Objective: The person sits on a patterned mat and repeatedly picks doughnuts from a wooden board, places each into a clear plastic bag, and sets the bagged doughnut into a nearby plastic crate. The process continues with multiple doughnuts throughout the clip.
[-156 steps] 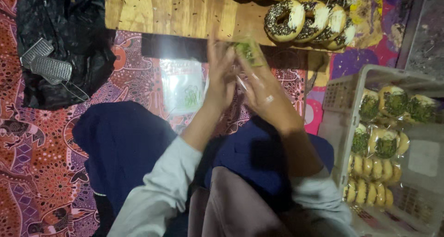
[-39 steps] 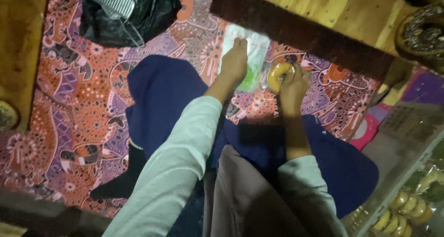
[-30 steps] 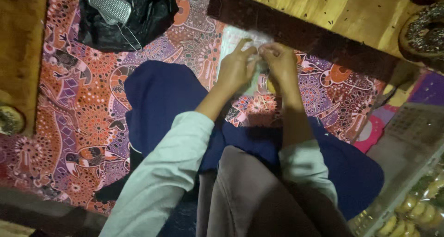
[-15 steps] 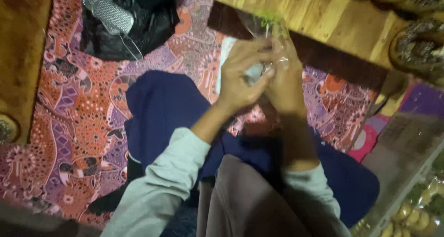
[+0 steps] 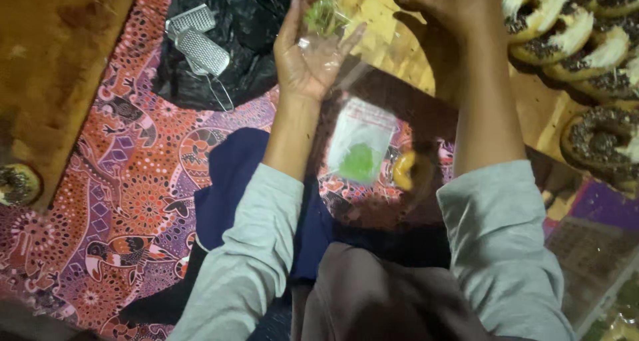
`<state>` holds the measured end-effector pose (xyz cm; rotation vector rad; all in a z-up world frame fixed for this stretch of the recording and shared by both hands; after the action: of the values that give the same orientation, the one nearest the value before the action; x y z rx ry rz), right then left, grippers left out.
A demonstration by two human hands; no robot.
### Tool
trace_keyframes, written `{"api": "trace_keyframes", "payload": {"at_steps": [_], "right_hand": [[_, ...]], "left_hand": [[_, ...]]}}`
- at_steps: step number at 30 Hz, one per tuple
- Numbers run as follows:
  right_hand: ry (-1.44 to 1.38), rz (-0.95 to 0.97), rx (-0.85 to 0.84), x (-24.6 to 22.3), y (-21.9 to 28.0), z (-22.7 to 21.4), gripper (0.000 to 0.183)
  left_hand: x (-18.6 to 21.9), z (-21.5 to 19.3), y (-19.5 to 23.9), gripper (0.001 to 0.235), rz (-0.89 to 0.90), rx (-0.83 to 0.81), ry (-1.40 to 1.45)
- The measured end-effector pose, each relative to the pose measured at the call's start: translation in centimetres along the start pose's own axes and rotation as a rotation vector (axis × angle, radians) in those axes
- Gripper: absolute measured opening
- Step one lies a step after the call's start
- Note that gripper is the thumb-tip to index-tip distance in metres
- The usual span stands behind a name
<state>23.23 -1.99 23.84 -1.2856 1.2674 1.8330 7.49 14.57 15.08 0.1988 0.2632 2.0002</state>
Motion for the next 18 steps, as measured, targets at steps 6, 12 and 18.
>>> {"api": "trace_keyframes", "payload": {"at_steps": [6,12,18], "right_hand": [[1.039,-1.044,0.342,-1.8,7.5,1.7,0.072],[0.605,-0.707,0.281,4.0,15.9,3.4,0.078],[0.617,-0.789,0.194,6.9,15.1,4.5,0.094]], "left_hand": [[0.5,-1.1,-1.1,0.052,-0.026,0.027,0.292],[-3.4,-0.7,1.3,0.054,0.235,-0.079,-0.055],[-6.5,1.2,5.1,0.075,0.094,-0.229,-0.069]]}}
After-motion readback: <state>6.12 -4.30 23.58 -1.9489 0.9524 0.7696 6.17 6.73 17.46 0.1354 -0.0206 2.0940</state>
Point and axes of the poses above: each hand's wrist, its own y-axis away from the middle knuckle, its own z-axis out of the palm, x = y × z, the point moved 2 cm from there along -y, towards the middle knuckle, and after that the axes turned 7 degrees about x, right-handed, at the moved point
